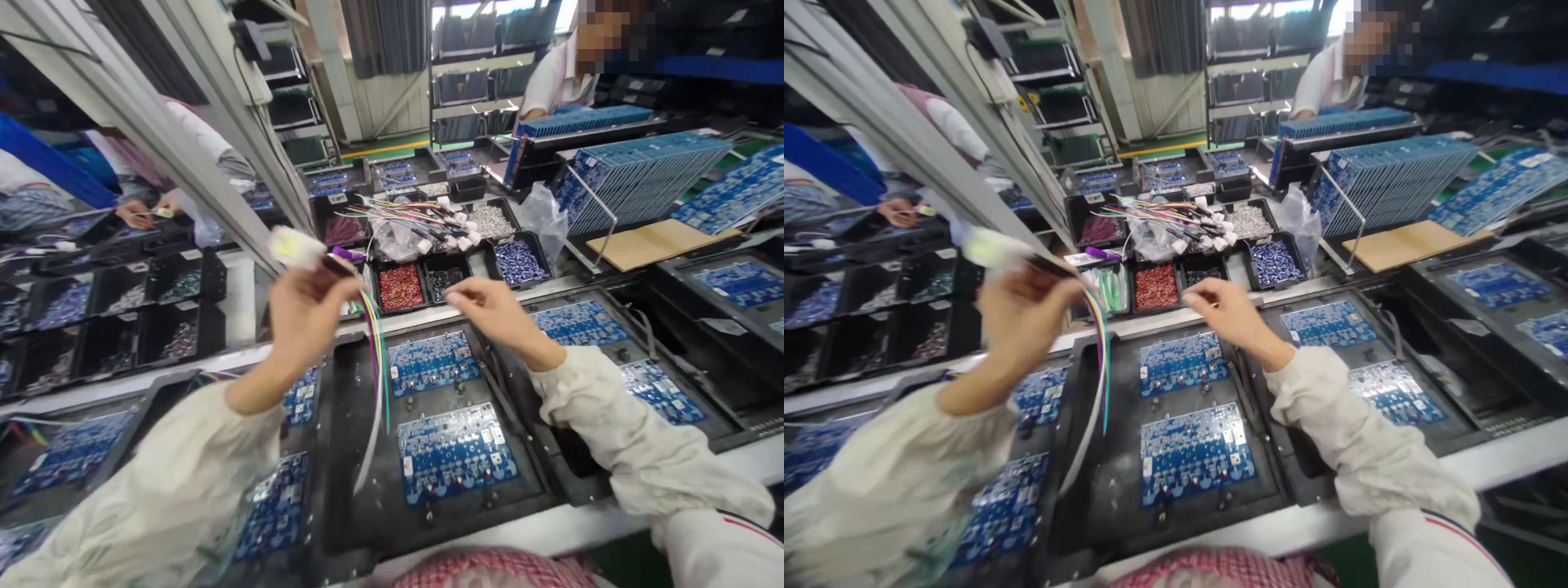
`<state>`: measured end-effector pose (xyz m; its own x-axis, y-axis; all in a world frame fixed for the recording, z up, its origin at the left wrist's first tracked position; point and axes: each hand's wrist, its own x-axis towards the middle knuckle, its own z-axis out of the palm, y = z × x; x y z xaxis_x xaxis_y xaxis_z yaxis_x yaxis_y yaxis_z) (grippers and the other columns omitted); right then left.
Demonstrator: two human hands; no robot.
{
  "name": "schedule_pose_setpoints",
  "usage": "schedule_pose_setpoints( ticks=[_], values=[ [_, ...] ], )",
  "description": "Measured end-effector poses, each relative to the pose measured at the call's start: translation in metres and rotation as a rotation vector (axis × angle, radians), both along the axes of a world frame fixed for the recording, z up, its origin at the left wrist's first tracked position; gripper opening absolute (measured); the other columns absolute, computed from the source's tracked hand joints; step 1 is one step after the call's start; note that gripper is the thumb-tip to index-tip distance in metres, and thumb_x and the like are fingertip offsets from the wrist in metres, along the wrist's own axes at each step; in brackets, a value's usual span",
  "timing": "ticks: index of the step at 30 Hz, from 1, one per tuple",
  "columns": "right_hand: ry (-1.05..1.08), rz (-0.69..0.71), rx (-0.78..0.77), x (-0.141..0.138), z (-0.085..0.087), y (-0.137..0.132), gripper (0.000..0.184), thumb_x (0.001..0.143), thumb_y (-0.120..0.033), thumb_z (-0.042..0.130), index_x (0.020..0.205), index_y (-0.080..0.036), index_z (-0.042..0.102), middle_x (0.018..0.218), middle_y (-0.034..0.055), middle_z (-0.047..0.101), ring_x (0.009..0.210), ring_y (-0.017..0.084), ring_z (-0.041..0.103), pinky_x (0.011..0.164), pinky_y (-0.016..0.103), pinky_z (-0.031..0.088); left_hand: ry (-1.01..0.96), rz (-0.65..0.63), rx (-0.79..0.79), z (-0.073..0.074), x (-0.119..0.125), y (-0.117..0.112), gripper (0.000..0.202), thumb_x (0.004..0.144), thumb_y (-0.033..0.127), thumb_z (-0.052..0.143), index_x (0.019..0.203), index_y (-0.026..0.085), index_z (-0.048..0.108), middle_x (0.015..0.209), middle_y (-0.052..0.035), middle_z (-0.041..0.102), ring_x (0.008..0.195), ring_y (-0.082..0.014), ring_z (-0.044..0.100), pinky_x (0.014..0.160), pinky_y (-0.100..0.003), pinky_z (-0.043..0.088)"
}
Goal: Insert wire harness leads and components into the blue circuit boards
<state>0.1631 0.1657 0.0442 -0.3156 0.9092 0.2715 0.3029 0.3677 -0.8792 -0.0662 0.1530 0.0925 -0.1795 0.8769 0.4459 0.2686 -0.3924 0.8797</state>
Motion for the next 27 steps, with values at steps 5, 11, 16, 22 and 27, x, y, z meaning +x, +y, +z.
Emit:
schedule_pose_setpoints(
  ticks=[5,11,16,22,27],
  values=[
    [-0.213,0.507,-0.253,-0.048,0.002,-0.023,0.029,0.078,-0.039,0.061,0.068,-0.013,0.066,0.048,-0.0033,0.054,0.044,0.006,0.046,0.045,0.02,0.034,-0.325,-0.241,-0.457,-0.046,-0.003,-0.05,0.027,0.052,0.019,0.078,0.07,0.016,0.058,0.067,-0.0011,0.065,0.057,-0.0149,0.063,0.056,-0.028,0.056],
    [-0.231,0.544,-0.361,-0.051,-0.009,-0.032,0.024,0.078,-0.033,0.06,0.065,-0.014,0.066,0.044,-0.0043,0.053,0.038,0.005,0.045,0.039,0.017,0.032,-0.421,-0.229,-0.674,-0.054,-0.025,-0.054,0.03,0.049,0.019,0.081,0.069,0.015,0.059,0.059,-0.0028,0.064,0.053,-0.0177,0.064,0.054,-0.031,0.057],
    [-0.362,0.472,-0.373,-0.056,-0.035,-0.031,0.016,0.078,-0.023,0.06,0.066,-0.015,0.069,0.05,-0.0005,0.062,0.044,0.009,0.054,0.049,0.021,0.04,-0.465,-0.244,-0.691,-0.061,-0.044,-0.058,0.027,0.052,0.022,0.08,0.069,0.015,0.06,0.06,-0.0012,0.062,0.057,-0.0156,0.064,0.058,-0.031,0.057],
    [-0.444,0.185,-0.049,-0.086,-0.073,-0.006,0.009,0.074,-0.021,0.065,0.075,-0.012,0.07,0.067,0.0042,0.068,0.061,0.012,0.057,0.059,0.023,0.04,-0.536,-0.288,-0.685,-0.071,-0.051,-0.061,0.027,0.059,0.025,0.077,0.077,0.016,0.059,0.07,0.0006,0.06,0.063,-0.0125,0.061,0.057,-0.029,0.056],
    [-0.38,0.133,-0.108,-0.087,-0.079,-0.003,0.011,0.076,-0.022,0.063,0.078,-0.012,0.069,0.066,0.0029,0.066,0.059,0.011,0.057,0.058,0.022,0.041,-0.574,-0.286,-0.643,-0.078,-0.052,-0.058,0.026,0.057,0.023,0.078,0.073,0.015,0.059,0.063,0.0008,0.058,0.054,-0.0101,0.055,0.048,-0.023,0.05]
  ],
)
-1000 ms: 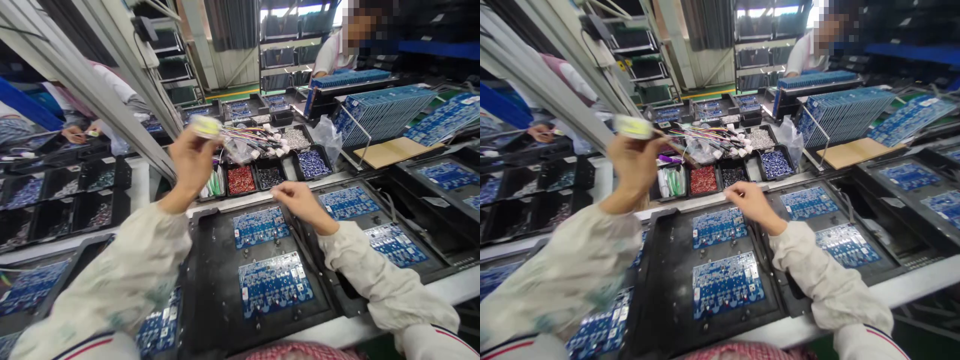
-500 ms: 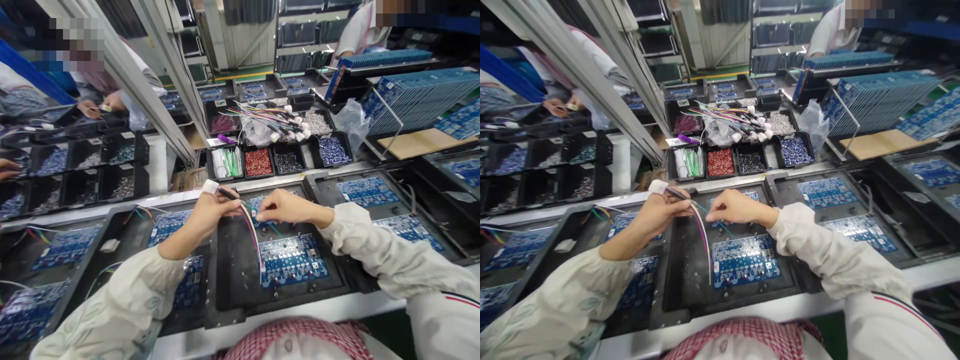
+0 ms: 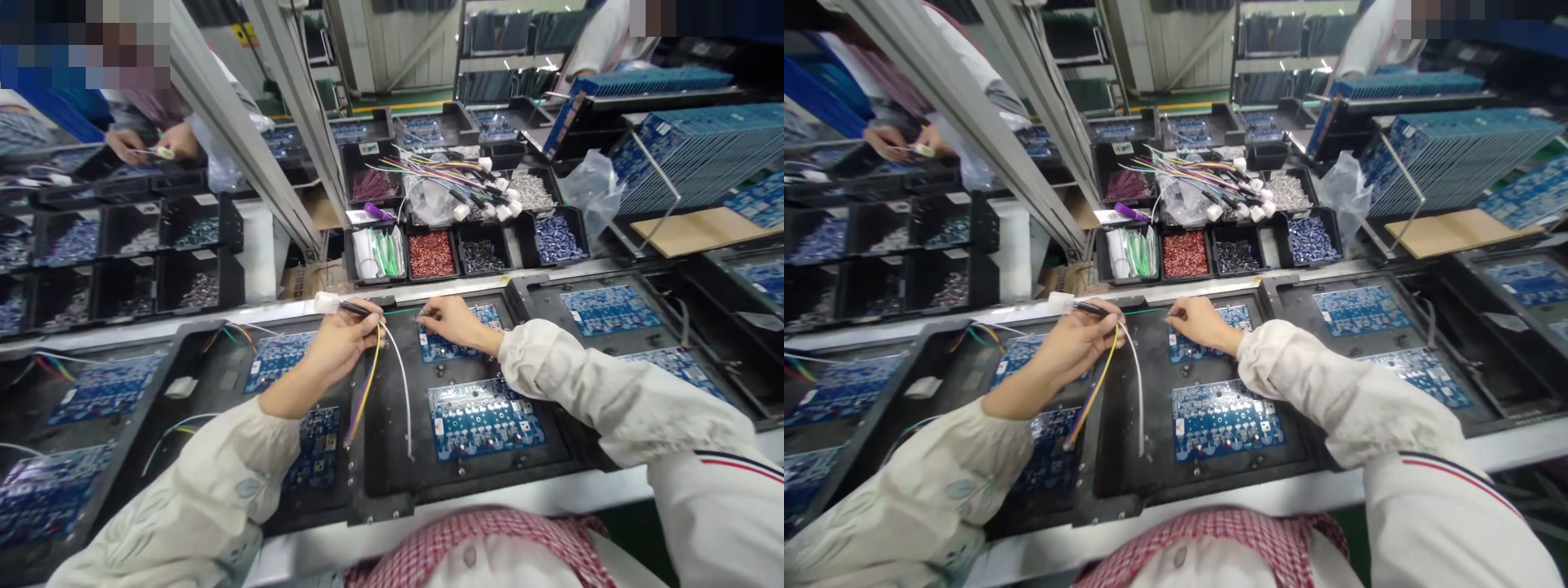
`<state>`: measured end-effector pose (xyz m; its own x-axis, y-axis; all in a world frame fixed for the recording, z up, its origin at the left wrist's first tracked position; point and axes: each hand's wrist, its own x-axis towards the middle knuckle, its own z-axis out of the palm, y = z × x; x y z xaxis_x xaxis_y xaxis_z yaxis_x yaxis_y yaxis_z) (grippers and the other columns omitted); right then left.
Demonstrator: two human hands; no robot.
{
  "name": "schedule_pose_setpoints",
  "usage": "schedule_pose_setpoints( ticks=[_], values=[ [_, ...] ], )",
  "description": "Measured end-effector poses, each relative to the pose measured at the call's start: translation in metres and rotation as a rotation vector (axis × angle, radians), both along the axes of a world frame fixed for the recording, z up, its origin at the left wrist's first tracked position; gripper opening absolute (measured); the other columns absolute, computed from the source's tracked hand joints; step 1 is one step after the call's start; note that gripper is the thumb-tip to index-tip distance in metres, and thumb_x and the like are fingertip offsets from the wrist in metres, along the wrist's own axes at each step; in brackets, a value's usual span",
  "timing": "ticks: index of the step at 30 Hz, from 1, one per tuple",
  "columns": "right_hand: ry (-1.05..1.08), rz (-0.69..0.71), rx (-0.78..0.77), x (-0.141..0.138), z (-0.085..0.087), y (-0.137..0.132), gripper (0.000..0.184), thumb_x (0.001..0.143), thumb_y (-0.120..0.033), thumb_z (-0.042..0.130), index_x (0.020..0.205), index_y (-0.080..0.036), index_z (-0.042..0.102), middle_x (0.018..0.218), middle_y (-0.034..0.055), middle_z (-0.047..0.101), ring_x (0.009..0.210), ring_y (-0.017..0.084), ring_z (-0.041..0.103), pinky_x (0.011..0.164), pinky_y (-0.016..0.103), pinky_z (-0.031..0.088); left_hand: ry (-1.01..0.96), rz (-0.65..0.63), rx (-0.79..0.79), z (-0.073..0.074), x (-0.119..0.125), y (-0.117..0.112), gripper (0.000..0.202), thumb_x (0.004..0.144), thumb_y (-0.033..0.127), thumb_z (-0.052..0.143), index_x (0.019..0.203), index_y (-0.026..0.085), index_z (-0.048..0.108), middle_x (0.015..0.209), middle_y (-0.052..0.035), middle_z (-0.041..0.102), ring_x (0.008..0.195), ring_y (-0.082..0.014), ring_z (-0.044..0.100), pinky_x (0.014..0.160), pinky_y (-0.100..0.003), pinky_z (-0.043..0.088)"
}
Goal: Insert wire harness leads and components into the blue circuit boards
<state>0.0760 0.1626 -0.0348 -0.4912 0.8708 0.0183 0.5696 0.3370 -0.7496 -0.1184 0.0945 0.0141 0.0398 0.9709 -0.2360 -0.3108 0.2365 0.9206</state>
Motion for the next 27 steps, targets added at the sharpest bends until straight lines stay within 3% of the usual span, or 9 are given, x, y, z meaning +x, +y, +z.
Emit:
schedule_pose_setpoints(
  ticks=[7,13,17,19,21,23,25,27],
  values=[
    [0.019,-0.018,0.005,0.0,-0.002,-0.002,0.009,0.076,-0.022,0.063,0.076,-0.014,0.067,0.063,0.0012,0.065,0.059,0.012,0.057,0.06,0.023,0.042,0.016,0.095,-0.049,-0.005,0.001,0.005,0.03,0.052,0.022,0.08,0.073,0.014,0.061,0.062,-0.0002,0.06,0.055,-0.0112,0.058,0.051,-0.024,0.051],
    [-0.025,-0.01,0.049,-0.002,-0.006,0.0,0.009,0.076,-0.022,0.063,0.076,-0.014,0.067,0.065,0.0017,0.065,0.06,0.011,0.056,0.058,0.022,0.039,0.019,0.09,-0.059,-0.006,0.002,0.006,0.03,0.053,0.022,0.08,0.075,0.014,0.062,0.065,-0.0008,0.062,0.057,-0.0117,0.06,0.053,-0.024,0.052],
    [-0.126,0.032,0.097,-0.001,0.005,0.002,0.012,0.075,-0.024,0.065,0.07,-0.013,0.068,0.065,0.003,0.065,0.059,0.011,0.054,0.057,0.023,0.036,-0.002,0.121,-0.053,-0.009,0.005,0.01,0.032,0.051,0.022,0.081,0.075,0.013,0.062,0.065,-0.0008,0.063,0.058,-0.0118,0.061,0.053,-0.024,0.053],
    [-0.158,0.109,0.018,0.004,0.016,-0.008,0.021,0.076,-0.031,0.064,0.065,-0.014,0.068,0.061,0.0023,0.064,0.056,0.011,0.052,0.054,0.023,0.035,-0.012,0.145,-0.044,-0.01,0.008,0.012,0.033,0.05,0.022,0.081,0.075,0.012,0.062,0.065,-0.0006,0.063,0.058,-0.0119,0.061,0.053,-0.024,0.053],
    [-0.135,0.273,-0.134,0.011,0.028,-0.027,0.028,0.076,-0.038,0.063,0.062,-0.015,0.066,0.055,0.0004,0.062,0.051,0.01,0.049,0.05,0.023,0.034,-0.014,0.162,-0.04,-0.011,0.01,0.015,0.033,0.05,0.022,0.081,0.075,0.012,0.062,0.066,-0.0004,0.063,0.059,-0.012,0.061,0.053,-0.023,0.053],
    [-0.087,0.419,-0.291,0.019,0.037,-0.048,0.024,0.076,-0.035,0.063,0.062,-0.015,0.065,0.051,-0.002,0.06,0.047,0.009,0.048,0.048,0.022,0.034,0.0,0.184,-0.03,-0.011,0.011,0.018,0.033,0.051,0.022,0.081,0.075,0.012,0.061,0.065,0.0003,0.062,0.059,-0.0115,0.061,0.053,-0.023,0.053],
    [-0.053,0.404,-0.414,0.026,0.04,-0.059,0.018,0.078,-0.028,0.061,0.064,-0.016,0.064,0.049,-0.003,0.06,0.043,0.008,0.05,0.047,0.021,0.036,0.038,0.227,0.008,-0.011,0.012,0.02,0.032,0.051,0.022,0.08,0.074,0.013,0.061,0.065,0.0012,0.061,0.057,-0.0109,0.061,0.053,-0.024,0.054],
    [-0.038,0.229,-0.371,0.031,0.039,-0.052,0.019,0.079,-0.026,0.059,0.064,-0.016,0.064,0.05,-0.0013,0.062,0.044,0.009,0.053,0.048,0.022,0.039,0.099,0.255,0.068,-0.012,0.013,0.022,0.03,0.053,0.023,0.079,0.073,0.012,0.061,0.065,0.0008,0.061,0.056,-0.0119,0.061,0.053,-0.027,0.055]
  ],
)
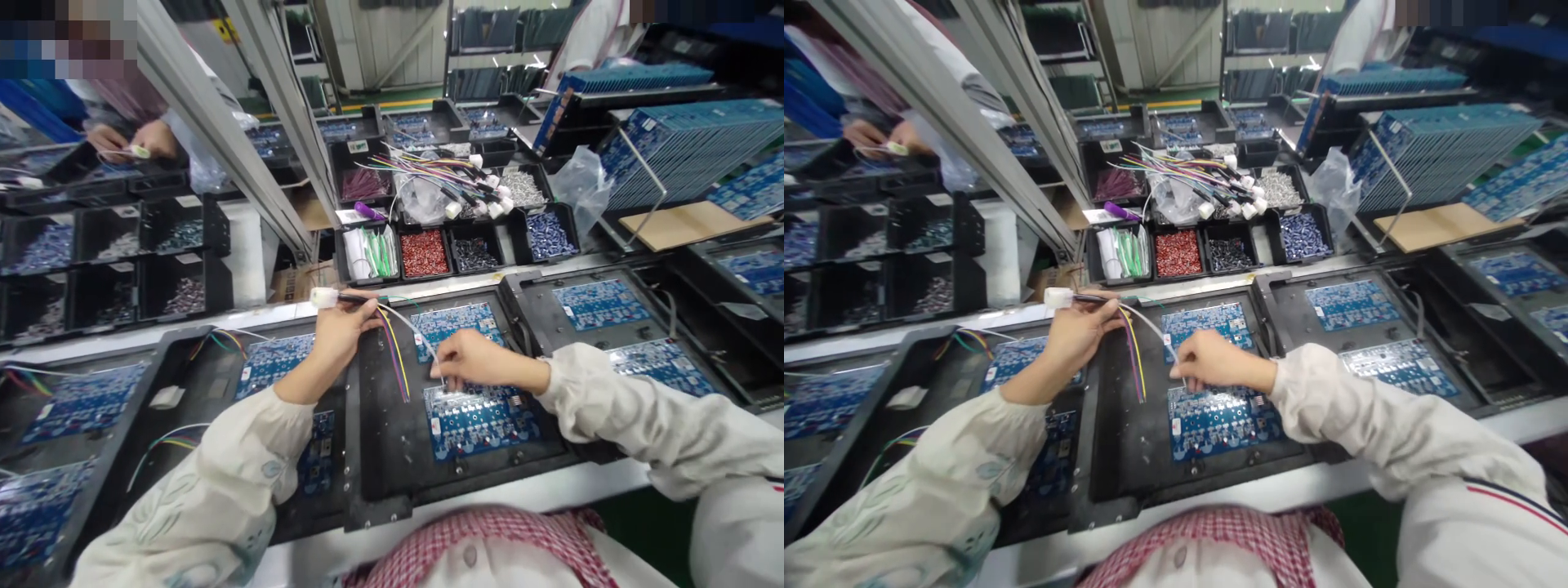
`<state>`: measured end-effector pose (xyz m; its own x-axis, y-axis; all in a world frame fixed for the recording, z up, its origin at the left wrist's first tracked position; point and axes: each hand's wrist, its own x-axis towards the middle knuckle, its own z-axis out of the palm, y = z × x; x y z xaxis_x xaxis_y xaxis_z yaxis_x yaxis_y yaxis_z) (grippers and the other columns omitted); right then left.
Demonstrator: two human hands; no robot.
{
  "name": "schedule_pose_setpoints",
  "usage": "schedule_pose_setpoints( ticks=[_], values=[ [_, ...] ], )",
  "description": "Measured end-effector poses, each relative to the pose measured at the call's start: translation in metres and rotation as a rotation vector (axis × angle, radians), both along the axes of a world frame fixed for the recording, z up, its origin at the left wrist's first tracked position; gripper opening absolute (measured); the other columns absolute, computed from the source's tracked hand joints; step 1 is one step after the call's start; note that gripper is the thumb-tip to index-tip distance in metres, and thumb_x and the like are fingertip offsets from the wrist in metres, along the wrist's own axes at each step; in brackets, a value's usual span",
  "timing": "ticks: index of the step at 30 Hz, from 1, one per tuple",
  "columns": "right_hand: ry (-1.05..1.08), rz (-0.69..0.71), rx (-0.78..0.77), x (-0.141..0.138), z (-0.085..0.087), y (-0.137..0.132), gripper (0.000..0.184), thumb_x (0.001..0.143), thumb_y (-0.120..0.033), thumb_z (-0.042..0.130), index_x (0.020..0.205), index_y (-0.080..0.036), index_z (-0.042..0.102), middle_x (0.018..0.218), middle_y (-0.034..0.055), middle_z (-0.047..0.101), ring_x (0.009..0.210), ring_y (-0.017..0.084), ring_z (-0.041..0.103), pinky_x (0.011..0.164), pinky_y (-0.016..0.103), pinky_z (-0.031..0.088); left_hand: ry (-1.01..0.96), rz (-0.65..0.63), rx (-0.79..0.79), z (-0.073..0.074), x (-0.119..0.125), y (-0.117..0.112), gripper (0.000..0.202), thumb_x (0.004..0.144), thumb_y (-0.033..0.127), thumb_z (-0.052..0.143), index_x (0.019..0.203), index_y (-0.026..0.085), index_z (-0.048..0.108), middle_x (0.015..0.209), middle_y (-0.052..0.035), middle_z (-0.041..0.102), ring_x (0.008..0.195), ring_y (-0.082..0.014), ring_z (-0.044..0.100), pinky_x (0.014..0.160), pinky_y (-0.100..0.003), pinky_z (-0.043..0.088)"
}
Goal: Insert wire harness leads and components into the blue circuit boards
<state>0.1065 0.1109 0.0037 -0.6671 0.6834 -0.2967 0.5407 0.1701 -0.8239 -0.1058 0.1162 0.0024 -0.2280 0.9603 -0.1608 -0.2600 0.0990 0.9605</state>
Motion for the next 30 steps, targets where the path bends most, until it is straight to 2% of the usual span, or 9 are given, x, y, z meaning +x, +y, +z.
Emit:
schedule_pose_setpoints(
  ticks=[3,5,7,11,23,26,30],
  values=[
    [-0.042,-0.26,0.388,0.002,-0.01,0.035,0.017,0.078,-0.026,0.062,0.066,-0.015,0.067,0.062,0.0036,0.066,0.057,0.013,0.059,0.057,0.025,0.041,0.089,-0.027,0.063,-0.002,0.0,0.001,0.027,0.056,0.024,0.076,0.074,0.011,0.061,0.061,-0.0003,0.061,0.052,-0.0137,0.062,0.052,-0.029,0.056],
    [-0.078,-0.292,0.489,0.001,-0.019,0.058,0.01,0.076,-0.021,0.064,0.071,-0.013,0.068,0.067,0.0047,0.067,0.061,0.014,0.059,0.06,0.025,0.041,0.11,-0.042,0.094,-0.004,-0.001,0.001,0.024,0.058,0.023,0.074,0.074,0.012,0.059,0.06,0.0001,0.061,0.05,-0.0133,0.061,0.051,-0.028,0.055],
    [-0.086,-0.285,0.465,0.0,-0.026,0.069,0.006,0.074,-0.018,0.066,0.073,-0.013,0.068,0.067,0.004,0.067,0.061,0.013,0.059,0.06,0.025,0.042,0.108,-0.047,0.114,-0.007,-0.001,0.002,0.022,0.06,0.021,0.073,0.072,0.013,0.057,0.061,0.0011,0.06,0.051,-0.0124,0.061,0.052,-0.027,0.055],
    [-0.071,-0.309,0.429,0.0,-0.033,0.066,0.006,0.074,-0.018,0.066,0.074,-0.013,0.068,0.067,0.0031,0.066,0.061,0.012,0.058,0.06,0.024,0.042,0.104,-0.033,0.126,-0.013,-0.002,0.004,0.018,0.062,0.02,0.07,0.073,0.015,0.056,0.059,0.0024,0.059,0.05,-0.0105,0.059,0.05,-0.024,0.052],
    [-0.116,-0.322,0.45,-0.001,-0.036,0.066,0.005,0.074,-0.016,0.065,0.075,-0.012,0.068,0.066,0.0031,0.066,0.06,0.012,0.058,0.061,0.024,0.042,0.133,-0.043,0.132,-0.013,-0.002,0.002,0.021,0.063,0.021,0.07,0.076,0.014,0.054,0.057,0.0024,0.059,0.051,-0.0113,0.059,0.052,-0.024,0.051],
    [-0.165,-0.29,0.491,-0.002,-0.036,0.067,0.006,0.075,-0.018,0.064,0.076,-0.014,0.069,0.067,0.0035,0.067,0.06,0.012,0.058,0.061,0.024,0.041,0.154,-0.042,0.137,-0.015,-0.002,0.002,0.021,0.063,0.02,0.069,0.076,0.015,0.054,0.056,0.0026,0.059,0.051,-0.0116,0.06,0.051,-0.024,0.051],
    [-0.258,-0.244,0.526,0.001,-0.026,0.061,0.01,0.074,-0.024,0.066,0.071,-0.015,0.069,0.067,0.0048,0.068,0.062,0.014,0.058,0.061,0.025,0.04,0.174,-0.01,0.144,-0.018,-0.002,0.004,0.019,0.063,0.018,0.068,0.075,0.015,0.054,0.056,0.0027,0.059,0.049,-0.0114,0.06,0.049,-0.023,0.051]
  ],
)
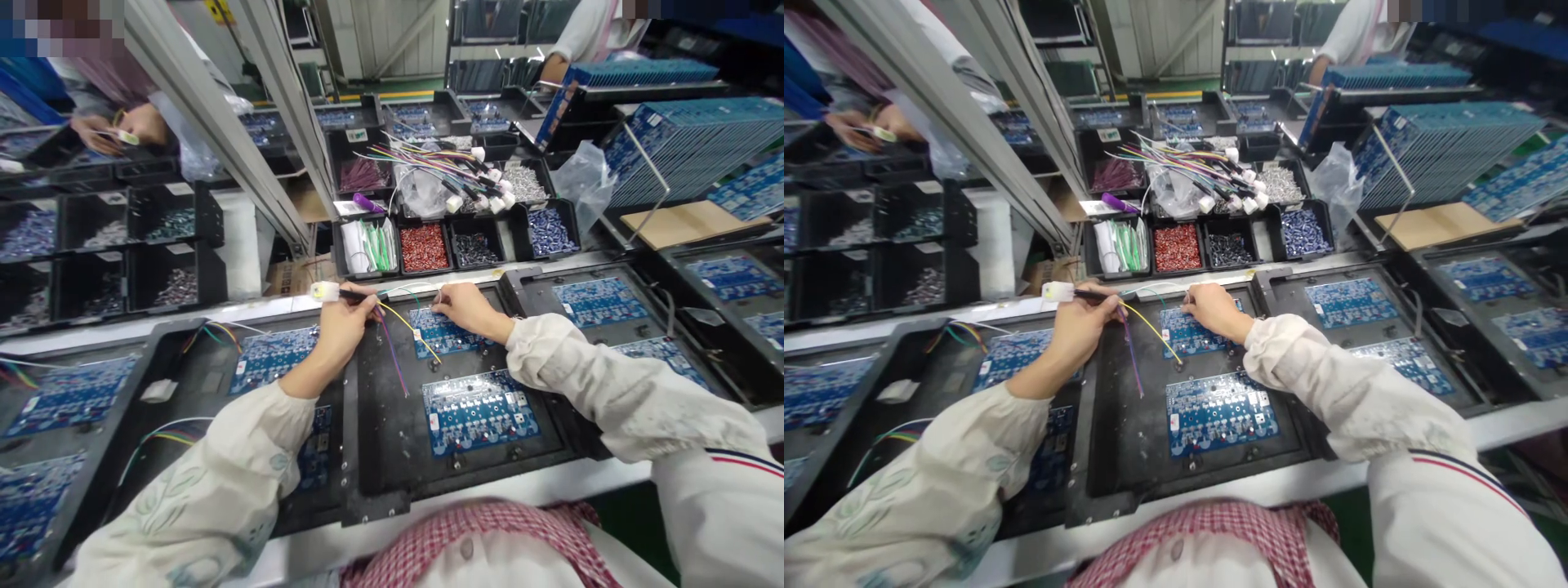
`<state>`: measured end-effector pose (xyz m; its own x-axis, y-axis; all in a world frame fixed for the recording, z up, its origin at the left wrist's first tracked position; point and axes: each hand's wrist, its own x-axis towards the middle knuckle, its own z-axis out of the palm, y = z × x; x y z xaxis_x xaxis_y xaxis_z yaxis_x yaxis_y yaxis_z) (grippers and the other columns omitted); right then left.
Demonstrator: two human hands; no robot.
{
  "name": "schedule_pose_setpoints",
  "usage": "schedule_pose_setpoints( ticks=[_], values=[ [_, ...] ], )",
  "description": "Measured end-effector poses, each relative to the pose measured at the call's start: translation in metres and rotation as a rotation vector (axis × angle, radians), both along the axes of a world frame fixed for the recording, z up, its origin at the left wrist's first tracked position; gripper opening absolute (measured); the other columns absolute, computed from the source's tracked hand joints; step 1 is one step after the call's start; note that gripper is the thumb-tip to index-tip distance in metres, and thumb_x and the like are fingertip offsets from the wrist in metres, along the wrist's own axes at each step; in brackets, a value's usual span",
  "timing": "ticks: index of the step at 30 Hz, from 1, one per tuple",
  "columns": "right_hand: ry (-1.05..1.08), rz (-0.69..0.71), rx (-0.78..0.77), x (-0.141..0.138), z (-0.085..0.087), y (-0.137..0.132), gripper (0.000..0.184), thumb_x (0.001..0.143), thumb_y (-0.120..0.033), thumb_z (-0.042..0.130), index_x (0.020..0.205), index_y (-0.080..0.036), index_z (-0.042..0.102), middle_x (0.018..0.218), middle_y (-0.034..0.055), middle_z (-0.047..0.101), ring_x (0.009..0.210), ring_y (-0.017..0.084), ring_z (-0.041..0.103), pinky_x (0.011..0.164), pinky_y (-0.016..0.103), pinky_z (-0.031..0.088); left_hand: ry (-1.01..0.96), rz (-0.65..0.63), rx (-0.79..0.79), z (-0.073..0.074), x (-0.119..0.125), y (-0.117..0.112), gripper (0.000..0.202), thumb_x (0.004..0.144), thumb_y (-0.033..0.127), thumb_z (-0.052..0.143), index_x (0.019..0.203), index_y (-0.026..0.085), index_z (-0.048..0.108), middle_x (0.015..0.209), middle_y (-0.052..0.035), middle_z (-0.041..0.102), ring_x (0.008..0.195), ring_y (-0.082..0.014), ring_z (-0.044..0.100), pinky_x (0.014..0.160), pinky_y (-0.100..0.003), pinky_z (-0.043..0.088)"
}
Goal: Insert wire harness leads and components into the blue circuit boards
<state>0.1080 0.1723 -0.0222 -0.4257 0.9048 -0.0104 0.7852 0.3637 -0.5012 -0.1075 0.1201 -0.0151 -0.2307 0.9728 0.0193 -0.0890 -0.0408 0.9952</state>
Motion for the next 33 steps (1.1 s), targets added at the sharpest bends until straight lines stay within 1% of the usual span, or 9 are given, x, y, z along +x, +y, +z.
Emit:
schedule_pose_setpoints(
  ticks=[2,5,6,7,10,13,18,24,33],
  values=[
    [0.015,0.07,-0.135,0.001,0.009,-0.01,0.022,0.075,-0.032,0.066,0.061,-0.015,0.067,0.057,0.0028,0.064,0.055,0.013,0.057,0.055,0.025,0.039,-0.006,0.014,0.005,-0.001,0.001,0.001,0.018,0.063,0.018,0.068,0.075,0.015,0.055,0.057,0.0025,0.059,0.049,-0.0114,0.06,0.049,-0.023,0.051],
    [0.179,0.265,-0.522,-0.005,0.017,-0.026,0.026,0.076,-0.036,0.064,0.059,-0.015,0.065,0.049,-0.0005,0.061,0.045,0.01,0.055,0.047,0.022,0.04,-0.01,0.043,0.021,-0.001,0.003,0.002,0.017,0.063,0.018,0.068,0.074,0.014,0.056,0.057,0.0023,0.059,0.048,-0.0114,0.059,0.048,-0.023,0.052],
    [0.259,0.261,-0.591,-0.01,0.017,-0.029,0.023,0.076,-0.033,0.064,0.061,-0.015,0.065,0.05,-0.0006,0.062,0.044,0.01,0.056,0.047,0.022,0.042,-0.01,0.051,0.029,0.0,0.004,0.002,0.016,0.063,0.018,0.068,0.074,0.014,0.056,0.056,0.0024,0.059,0.048,-0.0115,0.059,0.048,-0.024,0.052],
    [0.338,0.214,-0.597,-0.016,0.015,-0.03,0.018,0.076,-0.028,0.064,0.064,-0.015,0.065,0.052,-0.0002,0.064,0.046,0.01,0.058,0.048,0.022,0.044,-0.009,0.054,0.037,0.0,0.004,0.002,0.016,0.064,0.019,0.068,0.074,0.014,0.056,0.056,0.0026,0.058,0.048,-0.0118,0.06,0.048,-0.024,0.052],
    [0.453,0.014,-0.375,-0.031,0.002,-0.025,0.011,0.074,-0.02,0.066,0.065,-0.014,0.064,0.054,0.0007,0.065,0.052,0.012,0.062,0.055,0.022,0.047,-0.006,0.029,0.05,0.001,0.003,0.0,0.017,0.065,0.021,0.068,0.075,0.014,0.056,0.057,0.0023,0.059,0.049,-0.0124,0.06,0.048,-0.025,0.052],
    [0.404,-0.022,-0.232,-0.037,-0.009,-0.018,0.01,0.072,-0.019,0.069,0.065,-0.014,0.063,0.052,-0.0001,0.063,0.053,0.013,0.062,0.057,0.023,0.046,0.008,0.004,0.063,0.001,0.002,-0.002,0.014,0.067,0.02,0.067,0.074,0.015,0.056,0.058,0.0019,0.059,0.048,-0.0113,0.058,0.045,-0.023,0.049],
    [0.347,-0.026,-0.155,-0.036,-0.014,-0.018,0.013,0.071,-0.021,0.07,0.065,-0.015,0.061,0.054,-0.0008,0.064,0.054,0.012,0.061,0.056,0.022,0.043,0.061,0.018,0.085,0.0,0.002,0.0,0.011,0.068,0.017,0.066,0.074,0.015,0.057,0.055,0.0033,0.056,0.042,-0.0079,0.052,0.037,-0.018,0.039],
    [0.308,-0.028,-0.094,-0.038,-0.016,-0.019,0.015,0.071,-0.023,0.071,0.064,-0.015,0.061,0.056,-0.0011,0.063,0.055,0.011,0.058,0.054,0.02,0.039,0.035,0.001,0.049,0.001,0.003,-0.001,0.016,0.067,0.021,0.067,0.074,0.014,0.055,0.054,0.0021,0.059,0.047,-0.0113,0.058,0.046,-0.022,0.049],
    [0.094,0.06,0.009,-0.041,-0.018,-0.016,0.017,0.071,-0.025,0.072,0.061,-0.015,0.062,0.062,0.0011,0.064,0.056,0.01,0.051,0.055,0.022,0.033,0.031,0.005,0.027,0.003,0.005,-0.001,0.018,0.066,0.021,0.068,0.075,0.013,0.055,0.055,0.001,0.06,0.048,-0.0122,0.06,0.048,-0.024,0.052]
  ],
)
